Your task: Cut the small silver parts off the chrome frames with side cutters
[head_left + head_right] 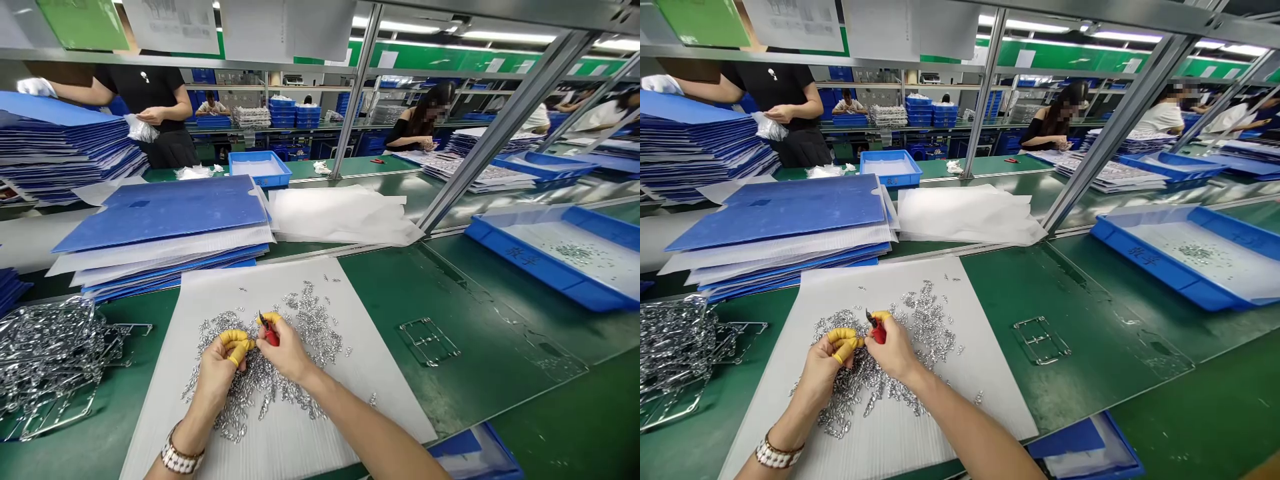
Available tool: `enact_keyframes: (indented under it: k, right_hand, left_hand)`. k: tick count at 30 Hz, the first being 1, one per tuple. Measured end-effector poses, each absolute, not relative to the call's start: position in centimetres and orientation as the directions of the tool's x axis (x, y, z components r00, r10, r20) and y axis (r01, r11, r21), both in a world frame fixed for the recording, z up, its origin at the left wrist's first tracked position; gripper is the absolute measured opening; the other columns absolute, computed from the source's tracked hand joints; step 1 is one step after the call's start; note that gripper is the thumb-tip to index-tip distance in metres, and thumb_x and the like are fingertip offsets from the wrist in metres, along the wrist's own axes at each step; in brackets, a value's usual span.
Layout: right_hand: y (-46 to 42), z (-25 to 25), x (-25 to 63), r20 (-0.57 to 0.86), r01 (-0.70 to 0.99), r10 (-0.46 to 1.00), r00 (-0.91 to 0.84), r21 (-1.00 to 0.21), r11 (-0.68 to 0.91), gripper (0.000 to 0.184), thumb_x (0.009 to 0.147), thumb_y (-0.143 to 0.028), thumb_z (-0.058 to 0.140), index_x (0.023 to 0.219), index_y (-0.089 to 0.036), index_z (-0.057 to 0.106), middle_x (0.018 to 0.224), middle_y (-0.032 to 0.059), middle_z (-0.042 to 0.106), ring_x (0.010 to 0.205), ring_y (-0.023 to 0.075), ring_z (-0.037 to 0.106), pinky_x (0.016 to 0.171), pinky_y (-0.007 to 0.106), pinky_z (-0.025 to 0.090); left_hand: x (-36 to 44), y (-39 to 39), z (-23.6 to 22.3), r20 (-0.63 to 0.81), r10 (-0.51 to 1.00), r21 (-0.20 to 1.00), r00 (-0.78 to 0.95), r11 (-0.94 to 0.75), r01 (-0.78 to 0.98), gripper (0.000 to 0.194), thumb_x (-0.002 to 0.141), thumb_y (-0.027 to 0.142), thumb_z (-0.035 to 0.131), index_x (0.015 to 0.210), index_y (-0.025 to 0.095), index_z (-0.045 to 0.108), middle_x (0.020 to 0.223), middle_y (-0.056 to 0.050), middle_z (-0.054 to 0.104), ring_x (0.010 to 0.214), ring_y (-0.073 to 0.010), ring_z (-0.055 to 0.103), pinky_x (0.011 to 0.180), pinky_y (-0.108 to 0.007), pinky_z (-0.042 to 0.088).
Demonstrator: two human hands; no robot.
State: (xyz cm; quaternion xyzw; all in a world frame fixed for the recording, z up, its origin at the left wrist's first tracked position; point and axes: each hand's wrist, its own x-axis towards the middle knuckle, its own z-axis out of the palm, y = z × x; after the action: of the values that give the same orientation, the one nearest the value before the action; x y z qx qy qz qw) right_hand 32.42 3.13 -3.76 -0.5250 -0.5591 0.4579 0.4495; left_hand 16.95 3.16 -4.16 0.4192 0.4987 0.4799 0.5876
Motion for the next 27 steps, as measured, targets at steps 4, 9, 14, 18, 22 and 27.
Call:
enact_keyframes:
  k: [4, 9, 14, 18, 22, 27]
  right_hand:
    - [3.09, -3.68, 32.42, 0.019, 0.173, 0.998, -0.053, -0.984, 0.028, 0.029, 0.073, -0.014, 0.058, 0.101, -0.021, 0.056, 0.082, -0.0013, 0.062, 0.074, 0.0153, 0.059, 0.068, 0.029, 0.049]
    - [3.04, -3.63, 32.41, 0.022, 0.191, 0.999, -0.044, -0.981, 0.03, 0.029, 0.073, -0.014, 0.058, 0.102, -0.02, 0.056, 0.083, -0.001, 0.062, 0.075, 0.015, 0.059, 0.07, 0.029, 0.049]
    - [3.03, -3.65, 32.31, 0.033, 0.185, 0.999, -0.042, -0.982, 0.041, 0.03, 0.073, -0.013, 0.058, 0.102, -0.021, 0.055, 0.082, -0.0014, 0.062, 0.074, 0.0146, 0.059, 0.069, 0.028, 0.049]
    - [3.04, -3.81, 32.15, 0.024, 0.16, 0.999, -0.03, -0.987, 0.029, 0.03, 0.073, -0.014, 0.059, 0.103, -0.021, 0.055, 0.083, -0.0011, 0.062, 0.074, 0.0146, 0.058, 0.07, 0.028, 0.049]
    - [2.93, -3.87, 32.02, 0.016, 0.097, 0.999, -0.033, -0.995, 0.019, 0.029, 0.074, -0.017, 0.06, 0.102, -0.02, 0.056, 0.084, -0.0002, 0.062, 0.076, 0.015, 0.058, 0.072, 0.029, 0.049]
    - [2.78, -3.8, 31.83, 0.003, -0.01, 0.999, -0.034, -1.0, 0.003, 0.031, 0.072, -0.018, 0.061, 0.102, -0.019, 0.057, 0.084, -0.0004, 0.059, 0.076, 0.0146, 0.057, 0.072, 0.029, 0.049]
  left_hand:
    - [17.18, 3.09, -3.84, -0.18, 0.983, 0.975, 0.029, 0.182, -0.126, 0.033, 0.063, 0.037, 0.079, 0.084, 0.016, 0.065, 0.07, 0.0, 0.066, 0.047, -0.0086, 0.05, 0.046, -0.022, 0.04]
    - [17.34, 3.06, -3.5, -0.172, 0.985, 0.976, 0.025, 0.174, -0.131, 0.034, 0.061, 0.037, 0.08, 0.083, 0.016, 0.066, 0.067, 0.001, 0.064, 0.048, -0.0094, 0.051, 0.046, -0.022, 0.04]
    - [17.23, 3.0, -3.86, -0.165, 0.985, 0.973, 0.043, 0.17, -0.158, 0.032, 0.065, 0.039, 0.079, 0.083, 0.016, 0.065, 0.062, 0.002, 0.061, 0.049, -0.0098, 0.05, 0.05, -0.022, 0.039]
    - [17.22, 2.84, -4.23, -0.183, 0.982, 0.96, 0.053, 0.19, -0.208, 0.032, 0.071, 0.04, 0.076, 0.087, 0.016, 0.064, 0.056, 0.003, 0.057, 0.05, -0.0094, 0.047, 0.053, -0.021, 0.035]
    - [17.47, 2.66, -4.01, -0.2, 0.979, 0.948, 0.049, 0.206, -0.244, 0.032, 0.069, 0.04, 0.077, 0.086, 0.017, 0.064, 0.057, 0.003, 0.056, 0.052, -0.0096, 0.046, 0.055, -0.022, 0.035]
    - [17.8, 2.6, -3.62, -0.21, 0.977, 0.932, 0.038, 0.212, -0.292, 0.033, 0.063, 0.04, 0.081, 0.081, 0.017, 0.065, 0.058, 0.004, 0.053, 0.052, -0.0082, 0.042, 0.051, -0.021, 0.033]
